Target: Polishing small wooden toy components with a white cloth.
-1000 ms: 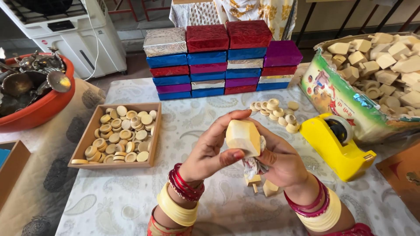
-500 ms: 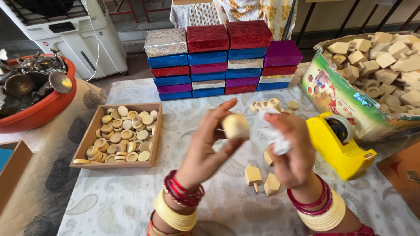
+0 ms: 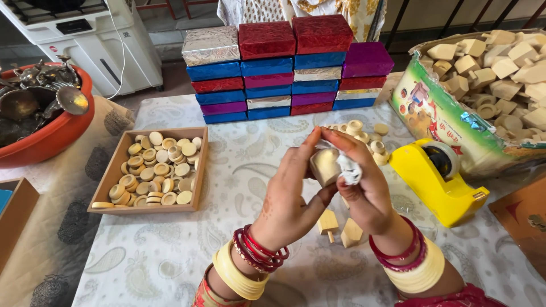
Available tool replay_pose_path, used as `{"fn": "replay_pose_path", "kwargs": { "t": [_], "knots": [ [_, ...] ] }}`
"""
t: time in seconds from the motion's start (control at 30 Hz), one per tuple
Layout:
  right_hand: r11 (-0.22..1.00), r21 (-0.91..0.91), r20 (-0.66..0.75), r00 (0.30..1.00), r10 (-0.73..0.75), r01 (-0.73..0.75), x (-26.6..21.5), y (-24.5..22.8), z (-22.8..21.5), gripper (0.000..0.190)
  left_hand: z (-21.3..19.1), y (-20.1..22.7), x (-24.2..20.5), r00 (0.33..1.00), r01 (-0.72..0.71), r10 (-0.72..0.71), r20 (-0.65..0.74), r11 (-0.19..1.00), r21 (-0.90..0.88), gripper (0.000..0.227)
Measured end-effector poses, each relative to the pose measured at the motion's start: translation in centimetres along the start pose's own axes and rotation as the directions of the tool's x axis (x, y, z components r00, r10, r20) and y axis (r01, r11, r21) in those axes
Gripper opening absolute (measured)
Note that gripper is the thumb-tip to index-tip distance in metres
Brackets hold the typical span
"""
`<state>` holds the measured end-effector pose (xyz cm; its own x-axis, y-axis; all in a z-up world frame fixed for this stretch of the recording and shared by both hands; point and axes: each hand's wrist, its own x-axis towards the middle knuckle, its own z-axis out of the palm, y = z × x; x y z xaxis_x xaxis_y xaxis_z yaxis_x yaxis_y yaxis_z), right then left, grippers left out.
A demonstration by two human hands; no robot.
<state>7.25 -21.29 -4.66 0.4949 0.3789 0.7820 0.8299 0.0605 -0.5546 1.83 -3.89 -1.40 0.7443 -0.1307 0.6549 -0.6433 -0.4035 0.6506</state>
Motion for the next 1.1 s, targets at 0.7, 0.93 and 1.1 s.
{"fn": "replay_pose_path", "kwargs": {
  "t": [0.7, 0.93, 1.1],
  "knots": [
    [0.896, 0.424, -0.098, 0.977, 0.189, -0.130, -0.6, 0.8, 0.3, 0.058, 2.1, -3.7, -0.9, 0.994, 0.107, -0.075, 0.076, 0.656, -0.747, 0.060],
    [0.870, 0.466, -0.034, 0.980, 0.198, -0.160, 0.2, 0.4, 0.7, 0.061, 2.8, -4.4, -1.1, 0.967, 0.154, -0.243, -0.072, 0.790, -0.594, 0.046],
    [0.998, 0.039, -0.109, 0.993, -0.043, 0.048, 0.2, -0.4, 1.4, 0.050, 2.4, -3.6, -1.1, 0.997, -0.025, -0.011, -0.076, 0.888, -0.459, 0.068]
  ]
}}
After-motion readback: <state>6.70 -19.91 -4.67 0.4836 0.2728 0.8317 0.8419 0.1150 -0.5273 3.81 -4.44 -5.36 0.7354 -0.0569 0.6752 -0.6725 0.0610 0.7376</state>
